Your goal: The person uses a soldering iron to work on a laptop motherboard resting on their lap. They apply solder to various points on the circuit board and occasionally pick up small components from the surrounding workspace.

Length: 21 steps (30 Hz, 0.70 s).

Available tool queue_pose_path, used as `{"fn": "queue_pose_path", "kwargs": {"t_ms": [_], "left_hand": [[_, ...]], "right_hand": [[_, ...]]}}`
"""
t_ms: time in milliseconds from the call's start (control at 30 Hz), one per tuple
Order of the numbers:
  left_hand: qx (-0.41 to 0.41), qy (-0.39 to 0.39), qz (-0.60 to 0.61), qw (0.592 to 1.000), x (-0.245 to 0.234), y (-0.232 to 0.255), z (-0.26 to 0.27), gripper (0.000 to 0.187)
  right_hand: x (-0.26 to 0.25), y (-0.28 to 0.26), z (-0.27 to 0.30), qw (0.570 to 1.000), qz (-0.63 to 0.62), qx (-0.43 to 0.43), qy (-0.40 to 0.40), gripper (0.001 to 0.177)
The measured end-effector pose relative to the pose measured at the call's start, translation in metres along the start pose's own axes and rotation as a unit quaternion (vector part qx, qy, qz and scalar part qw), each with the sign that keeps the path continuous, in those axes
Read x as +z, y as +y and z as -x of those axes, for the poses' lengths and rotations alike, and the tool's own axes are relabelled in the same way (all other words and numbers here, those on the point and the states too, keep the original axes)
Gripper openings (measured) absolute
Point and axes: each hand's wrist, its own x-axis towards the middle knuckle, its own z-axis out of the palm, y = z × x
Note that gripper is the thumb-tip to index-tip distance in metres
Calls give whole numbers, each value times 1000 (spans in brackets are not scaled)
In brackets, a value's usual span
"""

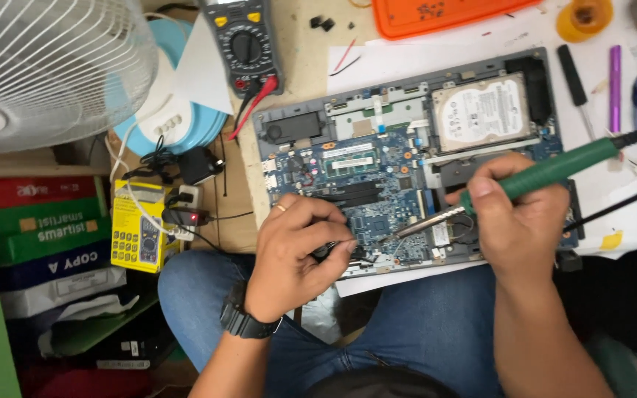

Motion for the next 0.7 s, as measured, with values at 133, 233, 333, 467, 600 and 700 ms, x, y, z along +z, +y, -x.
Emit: {"fn": "queue_pose_path", "kwargs": {"t_ms": [133, 233, 333, 467, 600, 700], "left_hand": [[-6, 8, 0, 1000, -1, 1, 1, 8], [-3, 2, 1, 1000, -1, -1, 1, 11], [8, 9, 0, 1000, -2, -1, 0, 14], [10, 8, 8, 1000, -2, 0, -1, 12], [14, 11, 12, 1000, -1, 0, -1, 13], [16, 17, 7, 1000, 0, -1, -1, 14]], "right_hand": [[0, -1, 0, 1000, 4, 3, -4, 19], [-1, 3, 1, 1000, -8, 21, 11, 21], [-3, 8, 2, 1000, -19, 15, 11, 23], [-3, 9, 3, 999, -21, 24, 20, 27], [-4, 13, 2, 999, -37, 16, 20, 32], [-5, 17, 2, 999, -40, 21, 28, 29]]}}
